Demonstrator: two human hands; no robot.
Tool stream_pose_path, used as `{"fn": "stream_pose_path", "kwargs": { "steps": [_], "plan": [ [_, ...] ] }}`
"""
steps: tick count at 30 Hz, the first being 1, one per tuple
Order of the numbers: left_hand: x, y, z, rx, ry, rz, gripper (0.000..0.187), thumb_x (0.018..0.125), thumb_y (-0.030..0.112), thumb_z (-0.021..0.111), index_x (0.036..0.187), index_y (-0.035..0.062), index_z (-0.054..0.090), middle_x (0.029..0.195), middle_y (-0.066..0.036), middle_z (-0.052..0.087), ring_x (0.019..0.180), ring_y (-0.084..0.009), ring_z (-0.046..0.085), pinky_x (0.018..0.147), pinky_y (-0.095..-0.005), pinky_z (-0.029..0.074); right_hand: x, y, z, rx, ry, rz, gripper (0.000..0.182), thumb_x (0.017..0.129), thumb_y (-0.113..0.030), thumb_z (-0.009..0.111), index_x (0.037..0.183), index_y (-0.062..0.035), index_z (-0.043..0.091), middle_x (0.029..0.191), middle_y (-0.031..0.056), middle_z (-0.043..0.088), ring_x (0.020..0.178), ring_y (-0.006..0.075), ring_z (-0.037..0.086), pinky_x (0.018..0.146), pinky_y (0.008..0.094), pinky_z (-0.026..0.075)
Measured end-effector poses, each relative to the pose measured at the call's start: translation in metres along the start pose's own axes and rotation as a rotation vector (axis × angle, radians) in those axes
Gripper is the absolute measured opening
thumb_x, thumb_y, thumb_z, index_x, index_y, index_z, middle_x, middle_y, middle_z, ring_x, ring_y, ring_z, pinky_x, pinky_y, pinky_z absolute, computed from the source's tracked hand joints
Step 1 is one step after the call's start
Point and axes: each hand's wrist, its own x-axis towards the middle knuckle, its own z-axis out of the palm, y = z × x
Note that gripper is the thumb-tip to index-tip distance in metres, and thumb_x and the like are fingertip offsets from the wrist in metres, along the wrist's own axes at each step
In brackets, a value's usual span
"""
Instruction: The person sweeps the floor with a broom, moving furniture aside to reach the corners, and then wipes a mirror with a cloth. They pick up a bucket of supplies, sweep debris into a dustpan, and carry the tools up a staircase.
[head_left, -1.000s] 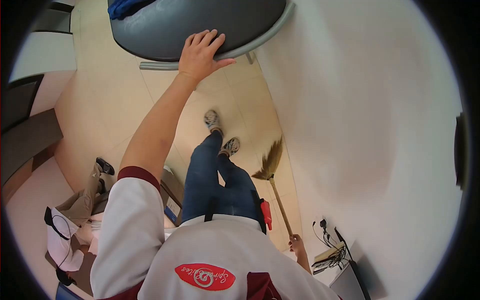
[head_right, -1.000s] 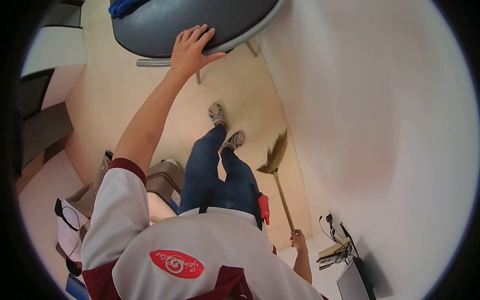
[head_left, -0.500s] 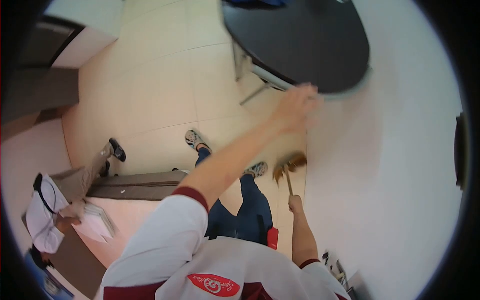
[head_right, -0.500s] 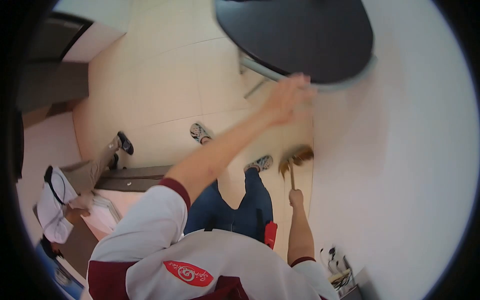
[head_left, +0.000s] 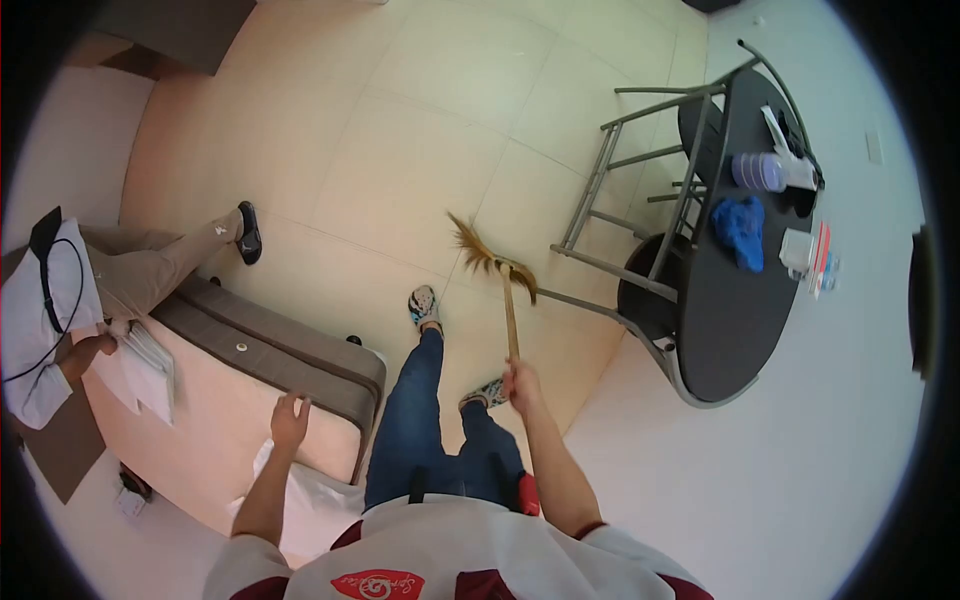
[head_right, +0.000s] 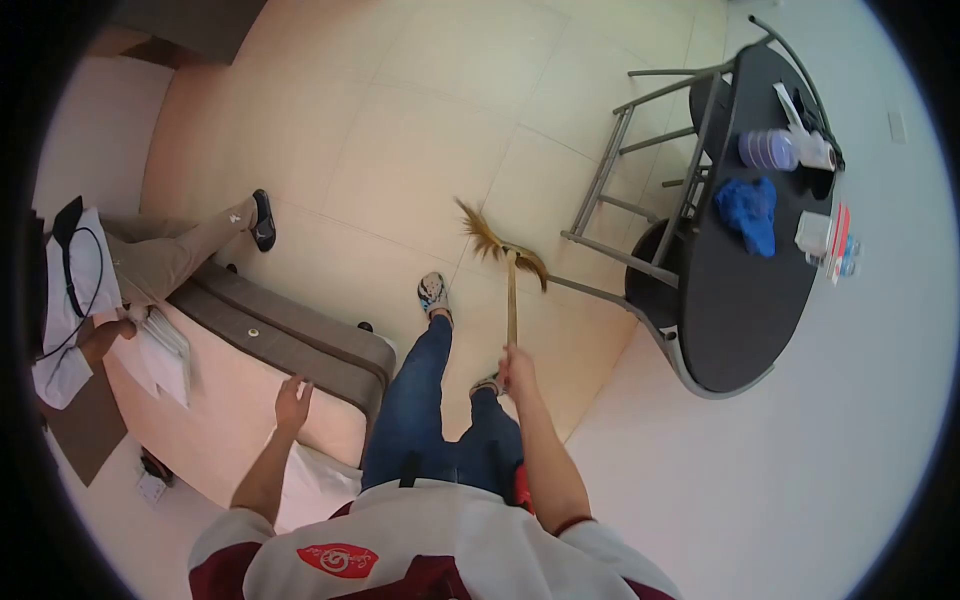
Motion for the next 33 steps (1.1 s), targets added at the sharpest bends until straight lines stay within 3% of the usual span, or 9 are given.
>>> {"fn": "stream_pose_path", "kwargs": {
  "steps": [5, 9, 11, 14, 17, 21, 26, 29, 33],
  "plan": [
    [-0.102, -0.023, 0.088, -0.301, -0.132, -0.187, 0.033, 0.086, 0.028, 0.068, 0.108, 0.0043, 0.064, 0.096, -0.014, 0.064, 0.082, -0.0241, 0.064, 0.069, -0.0347, 0.052, -0.078, 0.022, -0.005, -0.220, 0.055, 0.119, 0.026, 0.098, -0.031, 0.045, 0.101, -0.0067, 0.055, 0.055, 0.0006, 0.044, 0.039, 0.0140, 0.037, 0.035, 0.0308, 0.032],
    [-0.130, 0.041, 0.119, -0.454, -0.299, -0.213, 0.033, 0.088, 0.028, 0.066, 0.108, 0.0024, 0.064, 0.097, -0.017, 0.065, 0.083, -0.0266, 0.066, 0.072, -0.0353, 0.053, 0.063, -0.066, 0.052, -0.352, 0.021, -0.040, 0.024, 0.090, -0.021, 0.048, 0.069, -0.0113, 0.054, 0.050, 0.0003, 0.043, 0.038, 0.0146, 0.038, 0.034, 0.0304, 0.030],
    [-0.119, 0.054, 0.122, -0.469, -0.303, -0.179, 0.031, 0.089, 0.026, 0.065, 0.109, 0.0019, 0.064, 0.099, -0.018, 0.065, 0.085, -0.0273, 0.066, 0.075, -0.0347, 0.053, 0.148, -0.141, 0.085, -0.192, -0.067, -0.026, 0.024, 0.089, -0.021, 0.050, 0.067, -0.0122, 0.054, 0.049, -0.0022, 0.042, 0.038, 0.0137, 0.038, 0.036, 0.0284, 0.030],
    [-0.094, 0.072, 0.081, -0.580, -0.092, -0.199, 0.025, 0.091, 0.022, 0.062, 0.106, 0.0016, 0.064, 0.096, -0.017, 0.066, 0.084, -0.0271, 0.066, 0.075, -0.0349, 0.052, 0.120, -0.234, 0.150, -0.203, -0.115, -0.079, 0.020, 0.094, -0.027, 0.048, 0.091, -0.0084, 0.054, 0.057, -0.0002, 0.047, 0.041, 0.0124, 0.041, 0.039, 0.0303, 0.035],
    [-0.088, 0.076, 0.068, -0.526, 0.019, -0.380, 0.023, 0.091, 0.021, 0.062, 0.104, 0.0018, 0.064, 0.092, -0.016, 0.067, 0.082, -0.0277, 0.065, 0.074, -0.0356, 0.052, 0.065, -0.221, 0.128, -0.327, -0.234, -0.007, 0.031, 0.098, -0.037, 0.045, 0.094, -0.0072, 0.050, 0.059, 0.0044, 0.050, 0.044, 0.0175, 0.047, 0.042, 0.0331, 0.041],
    [-0.114, 0.109, 0.103, -0.388, -0.078, -0.527, 0.020, 0.090, 0.024, 0.062, 0.095, 0.0059, 0.067, 0.089, -0.015, 0.067, 0.079, -0.0291, 0.066, 0.072, -0.0377, 0.052, -0.071, -0.201, 0.100, -0.739, -0.498, 0.166, 0.023, 0.098, -0.030, 0.050, 0.103, -0.0092, 0.040, 0.067, 0.0087, 0.057, 0.048, 0.0220, 0.060, 0.040, 0.0342, 0.047],
    [-0.126, 0.231, 0.151, -0.551, -0.255, -0.665, 0.025, 0.087, 0.024, 0.063, 0.107, 0.0080, 0.065, 0.098, -0.015, 0.068, 0.089, -0.0293, 0.068, 0.077, -0.0377, 0.053, -0.010, -0.198, 0.100, -1.267, -0.644, 0.249, 0.022, 0.097, -0.020, 0.047, 0.110, -0.0030, 0.041, 0.066, 0.0101, 0.057, 0.045, 0.0208, 0.058, 0.043, 0.0353, 0.047],
    [-0.123, 0.266, 0.207, -0.651, -0.226, -0.582, 0.037, 0.083, 0.019, 0.064, 0.118, 0.0084, 0.060, 0.110, -0.015, 0.066, 0.093, -0.0295, 0.067, 0.081, -0.0382, 0.053, 0.099, -0.182, 0.146, -1.733, -0.720, -0.476, 0.027, 0.089, -0.019, 0.048, 0.105, 0.0022, 0.053, 0.082, 0.0257, 0.065, 0.075, 0.0431, 0.065, 0.069, 0.0528, 0.051],
    [-0.055, 0.359, 0.128, -0.446, -0.377, -0.687, 0.037, 0.083, 0.017, 0.064, 0.119, 0.0108, 0.060, 0.111, -0.014, 0.064, 0.093, -0.0264, 0.067, 0.080, -0.0367, 0.054, 0.212, -0.194, 0.236, -1.973, -0.784, -0.702, 0.036, 0.080, -0.019, 0.060, 0.115, -0.0098, 0.061, 0.093, 0.0172, 0.068, 0.088, 0.0358, 0.066, 0.077, 0.0462, 0.054]
  ]
}}
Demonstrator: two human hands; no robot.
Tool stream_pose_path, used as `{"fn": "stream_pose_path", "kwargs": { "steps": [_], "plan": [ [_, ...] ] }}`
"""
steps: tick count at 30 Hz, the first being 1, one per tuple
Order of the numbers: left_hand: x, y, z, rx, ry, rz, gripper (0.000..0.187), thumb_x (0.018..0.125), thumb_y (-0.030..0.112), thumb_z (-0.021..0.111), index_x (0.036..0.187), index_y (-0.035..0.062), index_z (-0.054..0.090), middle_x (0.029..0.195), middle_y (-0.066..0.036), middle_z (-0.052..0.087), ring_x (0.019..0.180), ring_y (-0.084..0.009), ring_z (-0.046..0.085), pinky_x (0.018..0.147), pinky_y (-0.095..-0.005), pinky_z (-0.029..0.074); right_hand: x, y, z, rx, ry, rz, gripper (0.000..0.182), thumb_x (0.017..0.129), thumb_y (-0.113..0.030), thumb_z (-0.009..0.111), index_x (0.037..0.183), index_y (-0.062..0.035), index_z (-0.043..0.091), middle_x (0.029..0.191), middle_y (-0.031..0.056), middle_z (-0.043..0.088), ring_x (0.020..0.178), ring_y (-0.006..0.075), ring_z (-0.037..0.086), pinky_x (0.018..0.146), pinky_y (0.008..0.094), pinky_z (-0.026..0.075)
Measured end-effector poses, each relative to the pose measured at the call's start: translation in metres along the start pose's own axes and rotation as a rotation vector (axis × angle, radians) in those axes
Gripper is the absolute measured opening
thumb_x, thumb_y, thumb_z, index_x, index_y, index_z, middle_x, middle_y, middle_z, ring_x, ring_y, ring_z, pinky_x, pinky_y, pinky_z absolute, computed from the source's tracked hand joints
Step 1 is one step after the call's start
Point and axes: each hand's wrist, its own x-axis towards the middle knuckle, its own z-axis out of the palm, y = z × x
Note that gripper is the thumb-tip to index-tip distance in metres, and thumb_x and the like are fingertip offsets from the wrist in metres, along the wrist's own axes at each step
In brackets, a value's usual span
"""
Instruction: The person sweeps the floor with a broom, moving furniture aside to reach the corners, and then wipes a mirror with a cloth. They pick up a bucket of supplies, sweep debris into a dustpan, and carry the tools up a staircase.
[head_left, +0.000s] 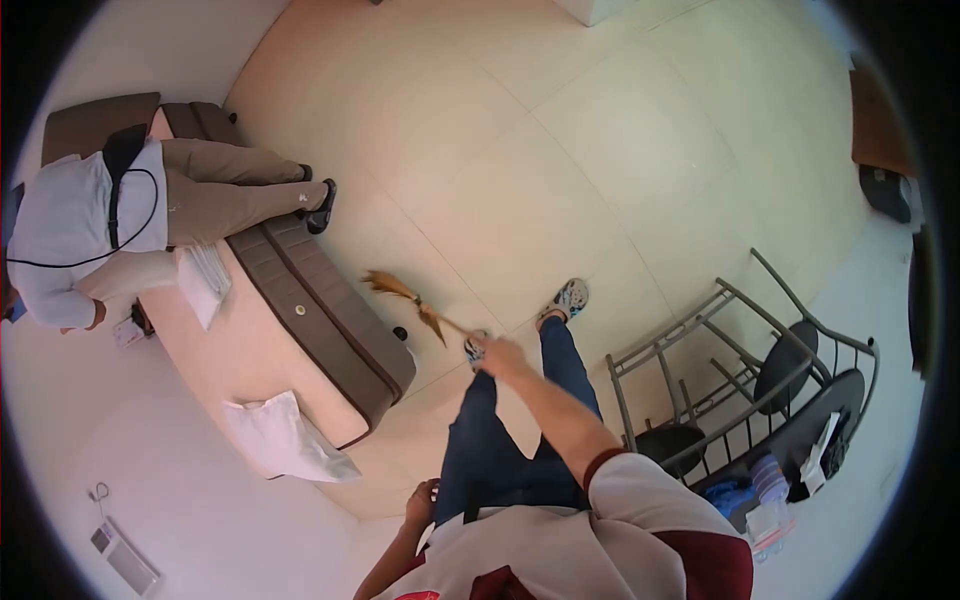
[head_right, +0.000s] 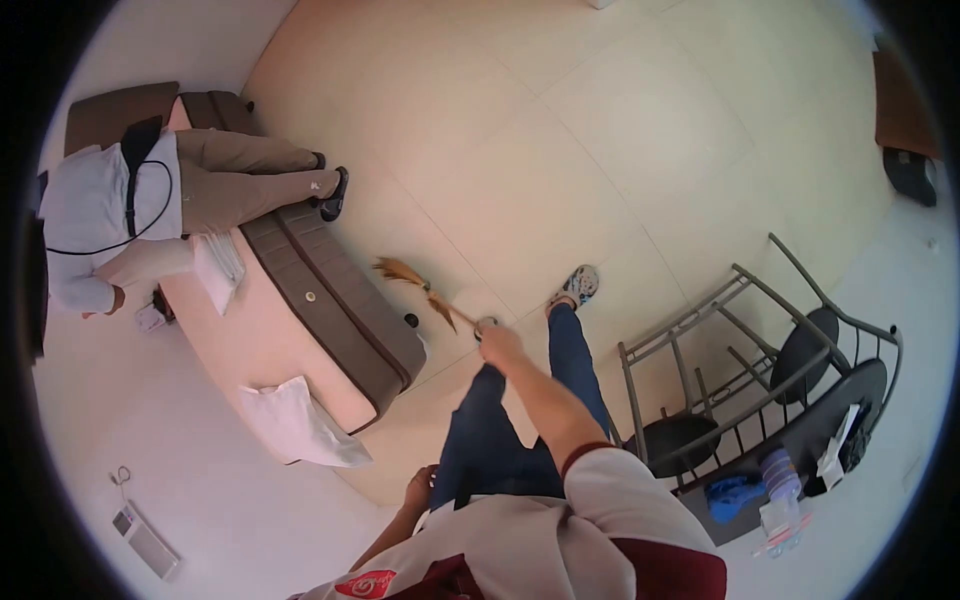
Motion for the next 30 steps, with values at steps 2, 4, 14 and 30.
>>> {"fn": "stream_pose_path", "kwargs": {
  "steps": [2, 4, 14, 30],
  "plan": [
    [0.006, -0.013, 0.018, -0.153, 0.001, -0.022, 0.034, 0.084, 0.016, 0.063, 0.117, 0.0113, 0.061, 0.109, -0.013, 0.065, 0.091, -0.0246, 0.067, 0.079, -0.0354, 0.054, 0.052, 0.037, -0.056, -0.043, -0.075, 0.062, 0.044, 0.078, -0.021, 0.064, 0.121, -0.0140, 0.059, 0.099, 0.0163, 0.068, 0.093, 0.0353, 0.066, 0.080, 0.0474, 0.053],
    [-0.002, -0.007, 0.036, -0.259, 0.015, 0.006, 0.032, 0.085, 0.015, 0.061, 0.117, 0.0111, 0.061, 0.108, -0.012, 0.066, 0.090, -0.0251, 0.067, 0.079, -0.0350, 0.054, 0.038, 0.085, -0.139, -0.059, 0.133, 0.043, 0.036, 0.076, -0.014, 0.056, 0.111, -0.0103, 0.065, 0.096, 0.0174, 0.068, 0.092, 0.0345, 0.066, 0.083, 0.0444, 0.052],
    [0.045, 0.056, 0.055, -0.637, -0.034, -0.190, 0.038, 0.096, 0.030, 0.048, 0.118, 0.0012, 0.059, 0.106, -0.016, 0.067, 0.100, -0.0243, 0.064, 0.087, -0.0332, 0.049, -0.110, 0.258, -0.378, -0.232, 0.509, 0.382, 0.031, 0.092, -0.017, 0.052, 0.120, -0.0052, 0.060, 0.097, 0.0247, 0.066, 0.090, 0.0411, 0.064, 0.076, 0.0466, 0.051],
    [0.206, 0.123, -0.133, -0.740, -0.163, 0.018, 0.047, 0.099, 0.038, 0.045, 0.121, -0.0019, 0.057, 0.107, -0.013, 0.066, 0.100, -0.0191, 0.061, 0.089, -0.0309, 0.047, 0.157, -0.114, -0.210, -0.220, -0.166, -0.131, 0.041, 0.080, -0.012, 0.054, 0.121, -0.0150, 0.060, 0.092, 0.0183, 0.068, 0.088, 0.0343, 0.067, 0.077, 0.0460, 0.053]
  ]
}}
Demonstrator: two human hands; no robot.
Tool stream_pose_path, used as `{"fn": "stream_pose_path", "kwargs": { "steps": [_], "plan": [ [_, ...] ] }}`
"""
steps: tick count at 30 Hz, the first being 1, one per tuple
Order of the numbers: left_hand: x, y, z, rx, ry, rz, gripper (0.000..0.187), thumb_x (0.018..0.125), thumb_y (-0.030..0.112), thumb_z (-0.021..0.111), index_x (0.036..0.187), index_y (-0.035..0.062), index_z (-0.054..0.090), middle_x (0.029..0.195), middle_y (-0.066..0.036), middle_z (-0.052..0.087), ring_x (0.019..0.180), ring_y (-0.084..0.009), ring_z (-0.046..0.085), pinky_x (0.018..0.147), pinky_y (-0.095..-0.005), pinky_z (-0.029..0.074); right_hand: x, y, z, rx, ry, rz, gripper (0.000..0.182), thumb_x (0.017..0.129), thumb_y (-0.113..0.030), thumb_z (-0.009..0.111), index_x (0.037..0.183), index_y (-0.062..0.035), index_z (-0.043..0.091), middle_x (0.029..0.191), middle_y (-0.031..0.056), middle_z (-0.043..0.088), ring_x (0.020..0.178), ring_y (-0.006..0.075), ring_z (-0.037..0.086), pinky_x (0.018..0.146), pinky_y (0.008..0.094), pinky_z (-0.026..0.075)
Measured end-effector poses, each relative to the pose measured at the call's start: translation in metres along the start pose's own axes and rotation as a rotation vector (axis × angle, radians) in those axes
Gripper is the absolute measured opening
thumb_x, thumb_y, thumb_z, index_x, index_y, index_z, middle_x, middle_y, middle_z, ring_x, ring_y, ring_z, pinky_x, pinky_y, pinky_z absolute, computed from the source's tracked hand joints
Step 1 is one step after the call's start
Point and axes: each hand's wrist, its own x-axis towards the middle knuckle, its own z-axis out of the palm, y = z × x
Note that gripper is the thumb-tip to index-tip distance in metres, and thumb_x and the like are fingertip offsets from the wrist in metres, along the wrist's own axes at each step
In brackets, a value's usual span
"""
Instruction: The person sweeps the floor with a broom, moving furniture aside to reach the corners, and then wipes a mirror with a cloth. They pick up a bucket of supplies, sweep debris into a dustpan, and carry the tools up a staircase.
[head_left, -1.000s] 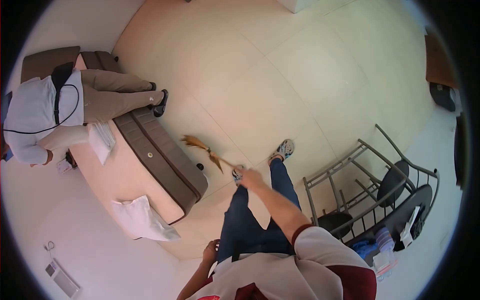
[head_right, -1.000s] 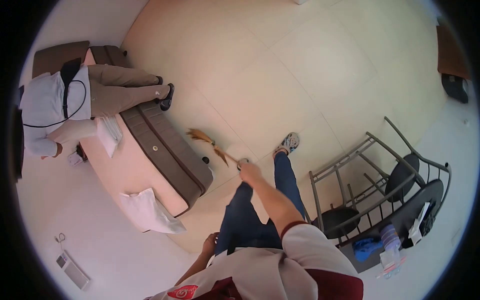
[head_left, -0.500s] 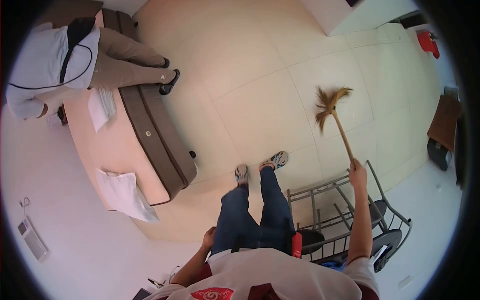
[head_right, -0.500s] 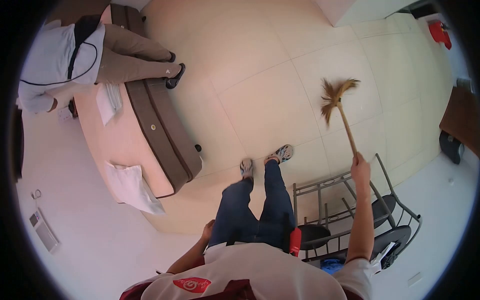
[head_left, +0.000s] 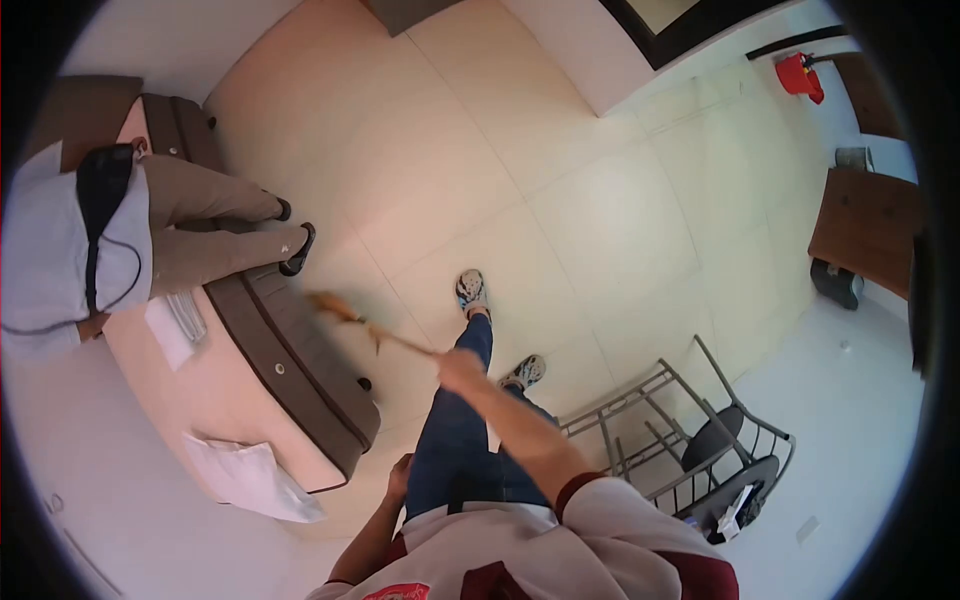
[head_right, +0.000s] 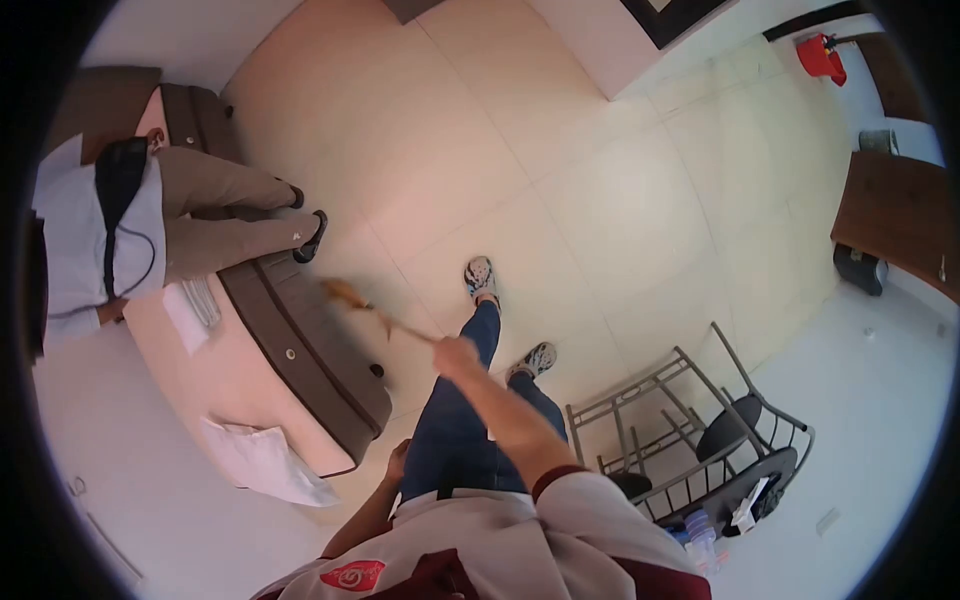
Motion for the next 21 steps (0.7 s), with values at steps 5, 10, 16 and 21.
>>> {"fn": "stream_pose_path", "kwargs": {
  "steps": [5, 10, 16, 21],
  "plan": [
    [-0.003, 0.018, -0.019, -0.466, -0.097, -0.187, 0.042, 0.093, 0.036, 0.054, 0.114, 0.0012, 0.062, 0.104, -0.011, 0.068, 0.096, -0.0178, 0.062, 0.080, -0.0317, 0.050, -0.050, 0.184, -0.088, 0.065, 0.293, 0.490, 0.054, 0.085, -0.009, 0.046, 0.134, -0.0293, 0.051, 0.102, 0.0181, 0.067, 0.092, 0.0362, 0.065, 0.080, 0.0479, 0.052],
    [0.025, 0.035, -0.024, -0.293, -0.176, -0.198, 0.042, 0.093, 0.037, 0.053, 0.115, 0.0020, 0.062, 0.104, -0.011, 0.068, 0.095, -0.0188, 0.063, 0.080, -0.0326, 0.051, -0.169, 0.280, -0.184, -0.066, 0.462, 0.930, 0.034, 0.090, -0.014, 0.048, 0.120, -0.0205, 0.062, 0.091, 0.0208, 0.067, 0.086, 0.0375, 0.066, 0.075, 0.0485, 0.053],
    [0.042, 0.050, -0.027, -0.171, -0.200, -0.197, 0.043, 0.093, 0.038, 0.053, 0.115, 0.0031, 0.062, 0.103, -0.011, 0.068, 0.095, -0.0201, 0.064, 0.080, -0.0336, 0.051, -0.217, 0.210, -0.194, 0.016, 0.534, 0.810, 0.032, 0.090, -0.016, 0.051, 0.122, -0.0158, 0.058, 0.082, 0.0229, 0.065, 0.078, 0.0401, 0.064, 0.069, 0.0492, 0.051],
    [0.052, 0.073, -0.025, -0.119, -0.150, -0.166, 0.043, 0.093, 0.039, 0.052, 0.115, 0.0039, 0.062, 0.103, -0.012, 0.068, 0.094, -0.0212, 0.064, 0.080, -0.0345, 0.052, -0.158, 0.052, -0.203, 0.131, 0.267, 0.363, 0.053, 0.086, -0.013, 0.054, 0.138, -0.0196, 0.044, 0.095, 0.0186, 0.064, 0.088, 0.0371, 0.063, 0.077, 0.0475, 0.051]
  ]
}}
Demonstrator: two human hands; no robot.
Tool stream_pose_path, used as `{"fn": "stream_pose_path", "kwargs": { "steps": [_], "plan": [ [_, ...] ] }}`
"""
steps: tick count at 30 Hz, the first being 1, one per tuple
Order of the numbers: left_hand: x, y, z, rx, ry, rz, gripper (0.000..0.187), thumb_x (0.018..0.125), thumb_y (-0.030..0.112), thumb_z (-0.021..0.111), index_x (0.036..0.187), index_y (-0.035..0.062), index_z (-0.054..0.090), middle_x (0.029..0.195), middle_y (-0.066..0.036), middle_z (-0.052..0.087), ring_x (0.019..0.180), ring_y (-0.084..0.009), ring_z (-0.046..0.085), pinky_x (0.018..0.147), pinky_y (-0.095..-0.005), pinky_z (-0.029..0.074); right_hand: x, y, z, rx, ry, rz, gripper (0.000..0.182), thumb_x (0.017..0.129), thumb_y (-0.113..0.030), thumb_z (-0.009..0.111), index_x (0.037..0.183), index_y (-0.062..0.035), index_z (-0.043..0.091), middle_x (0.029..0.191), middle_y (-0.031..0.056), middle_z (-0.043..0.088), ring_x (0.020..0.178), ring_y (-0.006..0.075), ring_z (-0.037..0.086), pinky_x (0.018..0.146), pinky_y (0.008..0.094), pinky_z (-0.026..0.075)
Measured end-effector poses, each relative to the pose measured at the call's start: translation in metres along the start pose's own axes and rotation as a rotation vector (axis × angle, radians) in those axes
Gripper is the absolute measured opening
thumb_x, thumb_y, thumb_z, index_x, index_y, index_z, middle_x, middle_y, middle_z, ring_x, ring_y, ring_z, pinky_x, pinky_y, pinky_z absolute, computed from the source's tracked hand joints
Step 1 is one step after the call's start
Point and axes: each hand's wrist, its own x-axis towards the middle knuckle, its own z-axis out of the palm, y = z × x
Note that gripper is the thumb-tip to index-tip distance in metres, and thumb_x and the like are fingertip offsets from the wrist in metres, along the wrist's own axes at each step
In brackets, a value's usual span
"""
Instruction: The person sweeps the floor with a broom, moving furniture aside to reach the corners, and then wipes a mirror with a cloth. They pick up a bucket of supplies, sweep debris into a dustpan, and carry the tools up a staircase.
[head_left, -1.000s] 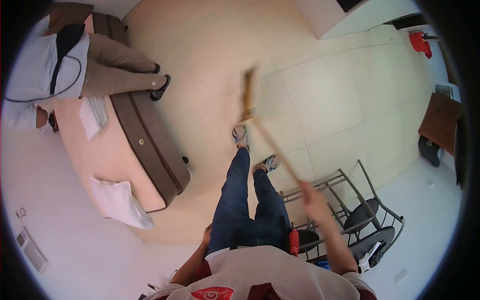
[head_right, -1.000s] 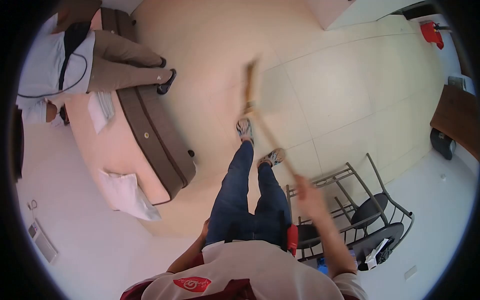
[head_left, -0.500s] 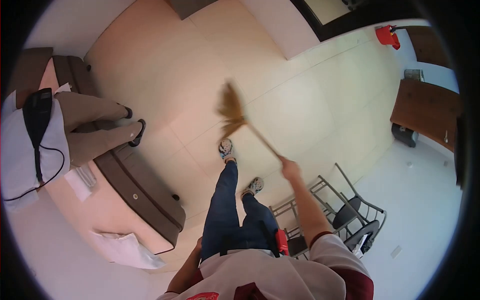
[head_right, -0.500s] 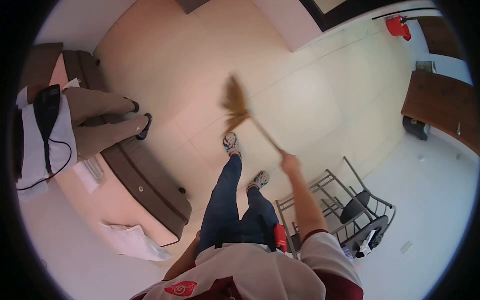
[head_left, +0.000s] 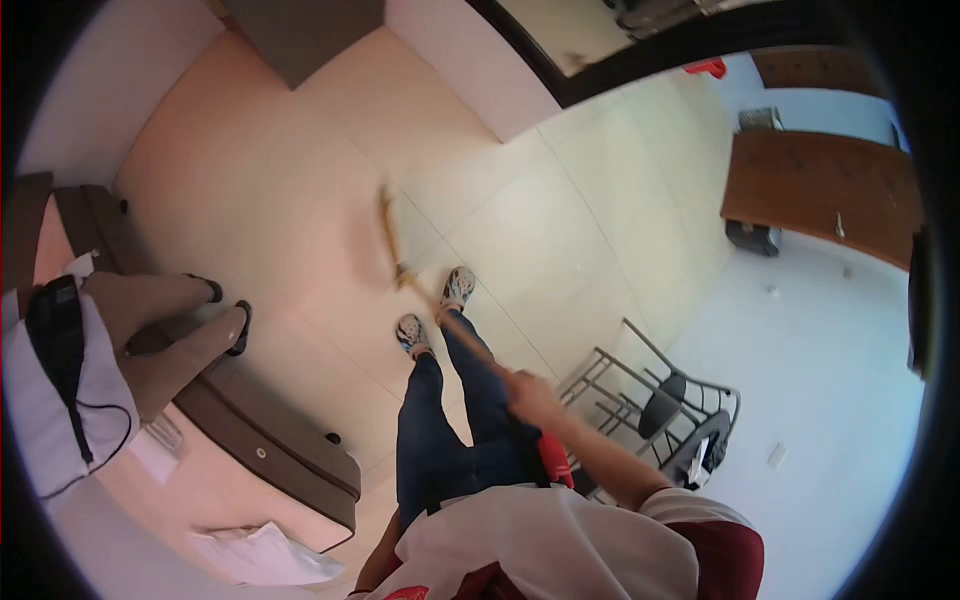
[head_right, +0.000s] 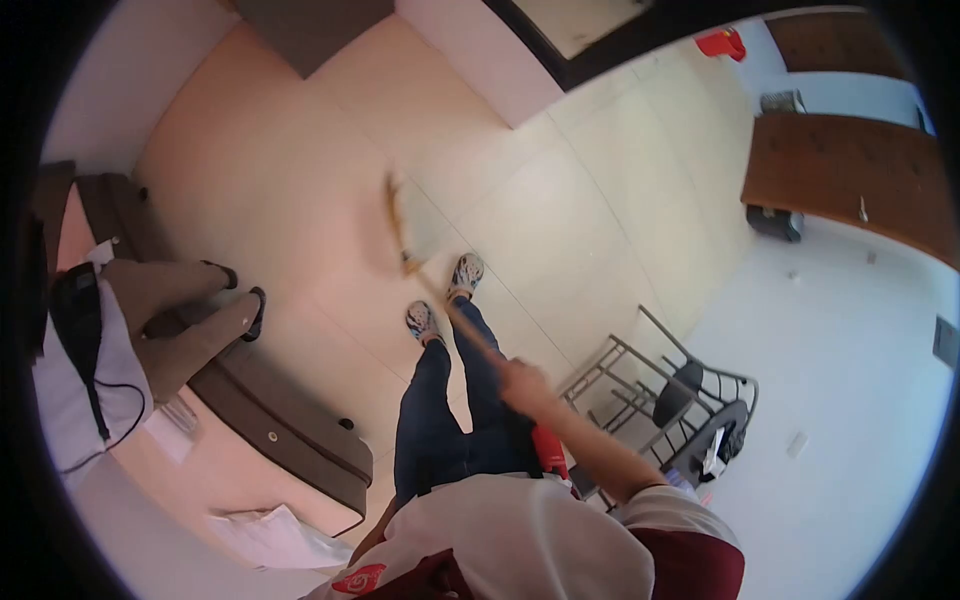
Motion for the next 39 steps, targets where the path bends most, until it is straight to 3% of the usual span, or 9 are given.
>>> {"fn": "stream_pose_path", "kwargs": {
  "steps": [4, 6, 10, 13, 17, 22, 25, 31, 39],
  "plan": [
    [-0.005, 0.018, 0.015, -0.002, 0.081, 0.033, 0.044, 0.093, 0.040, 0.052, 0.116, 0.0046, 0.062, 0.103, -0.012, 0.069, 0.093, -0.0220, 0.064, 0.080, -0.0352, 0.052, 0.127, -0.084, 0.067, -0.018, -0.058, -0.380, 0.052, 0.087, -0.016, 0.053, 0.138, -0.0196, 0.044, 0.084, 0.0223, 0.063, 0.081, 0.0367, 0.064, 0.069, 0.0474, 0.052],
    [-0.001, 0.027, 0.025, -0.008, 0.119, 0.039, 0.044, 0.093, 0.041, 0.052, 0.116, 0.0050, 0.062, 0.103, -0.012, 0.069, 0.093, -0.0224, 0.065, 0.080, -0.0355, 0.052, 0.210, -0.125, 0.068, -0.124, -0.269, -0.338, 0.046, 0.083, -0.012, 0.053, 0.129, -0.0136, 0.055, 0.093, 0.0215, 0.065, 0.085, 0.0356, 0.065, 0.073, 0.0462, 0.053],
    [0.014, 0.044, 0.033, -0.016, 0.162, 0.038, 0.044, 0.093, 0.042, 0.051, 0.116, 0.0056, 0.062, 0.102, -0.012, 0.069, 0.093, -0.0233, 0.065, 0.080, -0.0362, 0.053, 0.338, -0.148, -0.007, -0.267, -0.134, -0.347, 0.032, 0.084, -0.014, 0.051, 0.112, -0.0080, 0.065, 0.100, 0.0187, 0.068, 0.093, 0.0329, 0.066, 0.081, 0.0434, 0.054],
    [0.041, 0.043, 0.036, -0.012, 0.162, 0.061, 0.045, 0.093, 0.042, 0.051, 0.116, 0.0062, 0.062, 0.102, -0.013, 0.069, 0.092, -0.0239, 0.065, 0.080, -0.0367, 0.053, 0.373, -0.081, -0.093, 0.015, 0.097, -0.114, 0.043, 0.082, -0.010, 0.049, 0.123, -0.0188, 0.062, 0.103, 0.0150, 0.068, 0.093, 0.0316, 0.066, 0.081, 0.0428, 0.053],
    [0.044, 0.101, 0.049, -0.131, 0.225, 0.037, 0.046, 0.095, 0.043, 0.047, 0.116, 0.0047, 0.062, 0.108, -0.014, 0.067, 0.099, -0.0242, 0.063, 0.085, -0.0364, 0.051, 0.347, 0.075, -0.140, 0.510, 0.354, 0.188, 0.036, 0.087, -0.008, 0.053, 0.120, -0.0121, 0.064, 0.108, 0.0128, 0.069, 0.100, 0.0240, 0.066, 0.085, 0.0322, 0.050],
    [0.023, 0.257, 0.043, -0.159, 0.245, 0.221, 0.056, 0.099, 0.046, 0.039, 0.119, -0.0020, 0.058, 0.113, -0.015, 0.064, 0.105, -0.0236, 0.060, 0.093, -0.0344, 0.045, 0.222, 0.230, -0.140, 0.260, 0.375, 0.542, 0.035, 0.089, -0.024, 0.058, 0.119, -0.0078, 0.064, 0.111, 0.0173, 0.066, 0.108, 0.0332, 0.062, 0.093, 0.0399, 0.048],
    [0.011, 0.352, 0.026, -0.249, 0.410, 0.169, 0.058, 0.098, 0.050, 0.041, 0.120, -0.0012, 0.058, 0.113, -0.019, 0.063, 0.109, -0.0266, 0.059, 0.093, -0.0354, 0.045, 0.180, 0.208, -0.168, 0.017, 0.250, 0.500, 0.034, 0.090, -0.021, 0.054, 0.117, -0.0022, 0.063, 0.110, 0.0221, 0.065, 0.103, 0.0367, 0.062, 0.091, 0.0432, 0.049],
    [-0.005, 0.480, -0.008, 0.463, 0.498, 0.127, 0.085, 0.081, 0.066, 0.055, 0.141, 0.0087, 0.038, 0.133, -0.023, 0.050, 0.121, -0.0361, 0.053, 0.097, -0.0408, 0.045, 0.125, 0.051, -0.240, -0.043, 0.162, 0.160, 0.034, 0.092, -0.013, 0.051, 0.125, -0.0059, 0.059, 0.106, 0.0230, 0.066, 0.097, 0.0379, 0.065, 0.083, 0.0424, 0.052],
    [0.037, 0.578, -0.071, 0.840, 0.388, -0.040, 0.108, 0.075, 0.064, 0.064, 0.151, 0.0089, 0.011, 0.145, -0.032, 0.028, 0.126, -0.0456, 0.042, 0.098, -0.0540, 0.039, 0.282, -0.277, -0.245, -0.094, 0.072, -0.474, 0.047, 0.086, -0.008, 0.057, 0.132, -0.0143, 0.052, 0.082, 0.0219, 0.063, 0.078, 0.0403, 0.062, 0.070, 0.0484, 0.051]
  ]
}}
